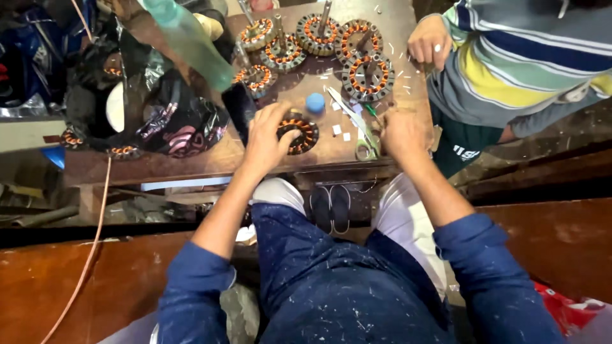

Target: The person assembles a circular electrical component by inserting small white pieces into slots around its perimeter. They use a green-handled tool to press the pieces into place and handle multiple similar components on the table.

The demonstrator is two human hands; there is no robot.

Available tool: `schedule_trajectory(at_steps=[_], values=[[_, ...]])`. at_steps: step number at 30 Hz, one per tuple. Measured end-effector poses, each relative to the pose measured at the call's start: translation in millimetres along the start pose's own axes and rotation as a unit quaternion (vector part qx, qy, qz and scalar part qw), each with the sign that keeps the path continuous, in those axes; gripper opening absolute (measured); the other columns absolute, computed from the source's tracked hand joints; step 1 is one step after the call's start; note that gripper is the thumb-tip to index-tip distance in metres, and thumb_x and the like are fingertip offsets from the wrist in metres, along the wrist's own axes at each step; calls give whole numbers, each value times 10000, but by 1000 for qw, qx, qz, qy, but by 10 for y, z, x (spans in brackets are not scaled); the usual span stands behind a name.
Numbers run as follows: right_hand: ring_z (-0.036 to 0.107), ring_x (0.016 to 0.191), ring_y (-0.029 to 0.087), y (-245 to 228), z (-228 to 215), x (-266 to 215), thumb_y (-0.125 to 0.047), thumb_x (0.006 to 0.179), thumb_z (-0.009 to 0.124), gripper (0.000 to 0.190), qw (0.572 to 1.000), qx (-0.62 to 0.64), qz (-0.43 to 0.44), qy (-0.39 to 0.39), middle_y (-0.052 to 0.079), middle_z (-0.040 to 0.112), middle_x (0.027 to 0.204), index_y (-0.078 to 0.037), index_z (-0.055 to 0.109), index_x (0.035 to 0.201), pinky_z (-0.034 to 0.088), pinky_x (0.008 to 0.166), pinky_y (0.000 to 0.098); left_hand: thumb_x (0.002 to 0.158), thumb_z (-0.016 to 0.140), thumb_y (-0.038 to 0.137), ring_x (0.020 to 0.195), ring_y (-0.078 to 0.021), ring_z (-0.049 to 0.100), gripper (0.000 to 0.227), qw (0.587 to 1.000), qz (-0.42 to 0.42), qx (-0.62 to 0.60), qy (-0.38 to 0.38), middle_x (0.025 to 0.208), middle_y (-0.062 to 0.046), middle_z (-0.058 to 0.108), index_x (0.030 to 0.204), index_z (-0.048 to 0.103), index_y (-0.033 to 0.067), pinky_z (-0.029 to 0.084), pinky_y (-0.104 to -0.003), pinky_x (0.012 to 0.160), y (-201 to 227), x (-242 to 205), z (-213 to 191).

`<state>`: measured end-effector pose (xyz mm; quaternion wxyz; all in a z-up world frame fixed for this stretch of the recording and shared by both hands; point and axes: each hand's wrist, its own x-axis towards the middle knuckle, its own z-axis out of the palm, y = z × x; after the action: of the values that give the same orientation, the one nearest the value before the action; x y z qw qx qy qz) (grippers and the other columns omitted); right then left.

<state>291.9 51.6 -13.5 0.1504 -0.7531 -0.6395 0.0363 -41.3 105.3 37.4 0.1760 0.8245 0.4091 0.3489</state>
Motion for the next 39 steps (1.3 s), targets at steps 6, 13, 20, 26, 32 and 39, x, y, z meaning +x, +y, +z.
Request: schedule_trajectory(at_steps=[6, 13, 20, 26, 32, 39], values=[[706, 813, 409, 72, -198, 215, -250, 868, 721, 167, 993, -49, -50, -94, 220, 731, 885, -100, 789, 898, 550, 732, 523, 815, 803, 129, 1009, -344, 711, 402, 988, -89, -120, 33, 1057, -171, 723, 1183, 661, 56, 549, -414, 886, -70, 163, 349], [741, 742, 263, -236, -572, -35, -102, 874, 731, 85, 963, 242, -114, 37, 177, 733, 830, -20, 706, 881, 582, 694, 400, 857, 776, 112, 956, -315, 726, 343, 984, -57, -165, 41, 1034, -158, 732, 1181, 680, 54, 558, -383, 832, -62, 13, 493], [743, 935, 241, -646, -243, -128, 35, 1044, 569, 351, 702, 708, -56, -60, 194, 709, 1060, -23, 336, 1299, 640, 847, 384, 829, 758, 74, 944, -315, 716, 297, 977, -9, -193, 90, 1017, -156, 717, 1118, 696, 51, 566, -392, 835, 236, -23, 548], [741, 998, 204, -906, -263, -206, 56, 1023, 619, 363, 751, 653, -96, -3, 169, 708, 1070, 3, 381, 1292, 617, 897, 346, 759, 686, 14, 948, -338, 699, 291, 987, 6, -137, 83, 984, -151, 717, 1046, 719, 52, 548, -402, 850, 376, -25, 432], [753, 909, 198, -1068, -413, -250, -24, 951, 755, 238, 887, 425, -157, 87, 146, 740, 974, 19, 577, 1103, 630, 794, 349, 758, 693, 50, 947, -343, 684, 307, 989, -11, -140, 37, 948, -135, 706, 1060, 741, 83, 530, -409, 845, 335, -15, 376], [718, 814, 175, -1009, -497, -315, -131, 977, 690, 195, 831, 542, -84, 93, 117, 702, 985, -32, 596, 1116, 615, 709, 318, 768, 720, 60, 977, -315, 682, 285, 986, -23, -160, 35, 980, -118, 717, 1052, 723, 82, 531, -398, 881, 314, 1, 451]])
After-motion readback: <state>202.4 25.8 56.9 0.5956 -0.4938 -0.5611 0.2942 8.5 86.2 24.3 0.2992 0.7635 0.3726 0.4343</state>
